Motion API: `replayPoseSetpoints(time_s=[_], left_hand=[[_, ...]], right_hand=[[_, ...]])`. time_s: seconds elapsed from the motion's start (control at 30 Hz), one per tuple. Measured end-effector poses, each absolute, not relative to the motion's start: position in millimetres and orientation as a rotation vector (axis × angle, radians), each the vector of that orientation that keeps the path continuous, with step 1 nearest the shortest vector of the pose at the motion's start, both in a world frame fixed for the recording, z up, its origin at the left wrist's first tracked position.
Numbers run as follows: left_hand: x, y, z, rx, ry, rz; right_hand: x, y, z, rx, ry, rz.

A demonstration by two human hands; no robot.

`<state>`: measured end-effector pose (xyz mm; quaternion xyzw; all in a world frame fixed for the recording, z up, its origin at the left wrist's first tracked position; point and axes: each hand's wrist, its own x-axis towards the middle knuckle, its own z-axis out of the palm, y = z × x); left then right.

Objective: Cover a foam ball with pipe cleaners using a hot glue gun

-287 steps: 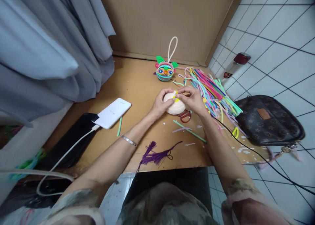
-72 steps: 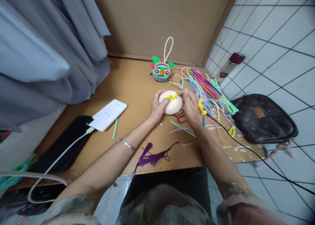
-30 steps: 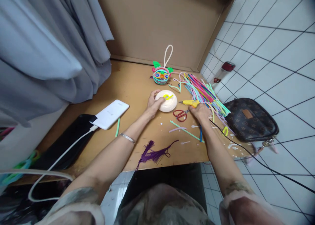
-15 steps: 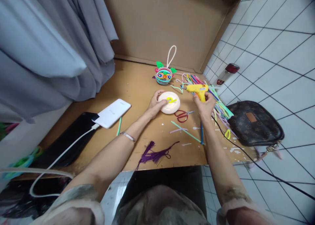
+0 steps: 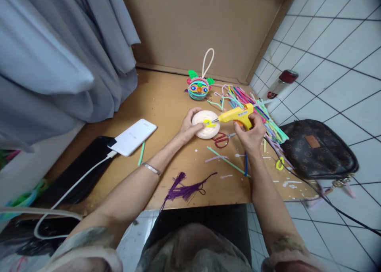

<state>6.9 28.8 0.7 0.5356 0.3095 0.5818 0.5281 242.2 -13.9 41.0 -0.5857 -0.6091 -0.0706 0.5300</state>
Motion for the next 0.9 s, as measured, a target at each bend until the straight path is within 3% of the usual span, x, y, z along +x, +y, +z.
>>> replayPoseSetpoints(time_s=[0.9], left_hand=[[6,29,1,1.339,0.76,1.397]], right_hand=[[237,-26,54,-1.271,-1.615,-0.404]])
